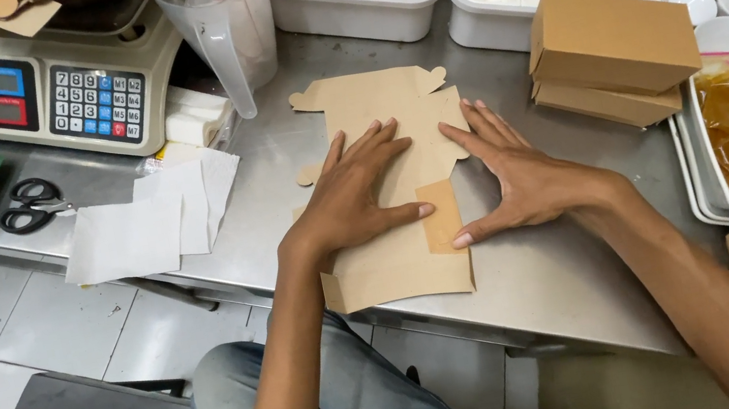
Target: The person folds a flat cardboard box blank on a stainless steel table, pressing the flaps and tabs to form the box shape. The person handles the cardboard by hand, folding and creasing the edges to assemble the box.
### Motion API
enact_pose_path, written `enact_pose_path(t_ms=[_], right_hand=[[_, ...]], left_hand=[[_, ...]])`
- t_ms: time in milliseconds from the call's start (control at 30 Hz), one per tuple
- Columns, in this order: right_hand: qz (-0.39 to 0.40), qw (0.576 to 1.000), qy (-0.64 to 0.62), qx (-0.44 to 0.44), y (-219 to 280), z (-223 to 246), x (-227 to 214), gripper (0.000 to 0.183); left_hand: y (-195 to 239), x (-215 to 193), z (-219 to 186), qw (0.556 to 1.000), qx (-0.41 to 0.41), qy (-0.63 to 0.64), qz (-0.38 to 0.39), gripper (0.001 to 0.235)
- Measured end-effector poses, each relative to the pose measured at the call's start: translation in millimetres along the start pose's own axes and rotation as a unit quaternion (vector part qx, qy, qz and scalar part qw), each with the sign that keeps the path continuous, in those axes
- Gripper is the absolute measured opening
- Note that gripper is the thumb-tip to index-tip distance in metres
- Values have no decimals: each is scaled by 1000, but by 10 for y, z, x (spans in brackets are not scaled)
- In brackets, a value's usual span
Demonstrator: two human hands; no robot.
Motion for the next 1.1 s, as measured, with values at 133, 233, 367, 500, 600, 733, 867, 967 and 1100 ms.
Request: enact_pose_path(t_ms=[133,233,367,500,600,733,867,967,1100], right_hand=[[-1,1000,9,-4,21,19,-8,146],[2,1000,10,-10,29,5,11,146],[-30,999,-22,-23,47,44,-23,113],[-72,997,-32,-8,-4,-37,-76,78],[-102,995,-17,8,-27,-89,-92,68],[-127,992,0,16,-36,-94,-75,65],[-142,990,6,10,-38,-25,-88,66],[-127,991,17,25,-63,3,-78,67],[-103,993,11,61,-96,0,-90,70]], left_hand=[[-4,3,6,1000,0,-10,0,85],[-2,-5,2,1000,2,0,-4,83],[1,-17,5,1000,9,-3,-6,82],[-9,-13,-14,1000,5,-11,-3,81],[10,-8,-70,1000,3,-19,16,85],[-57,4,-21,999,7,-29,28,87],[-231,13,93,987,-28,-101,118,108],[-419,-18,176,965,-82,-148,201,136],[-589,-65,91,922,-142,-206,294,165]])
Point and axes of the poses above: each hand's wrist, its own y-axis away from the middle knuckle, its own x-axis out of the palm, z = x × y, the point moved 8 cm from there along -y, towards the middle knuckle, and after that the axes turned 7 degrees about z, right-handed, at the moved point
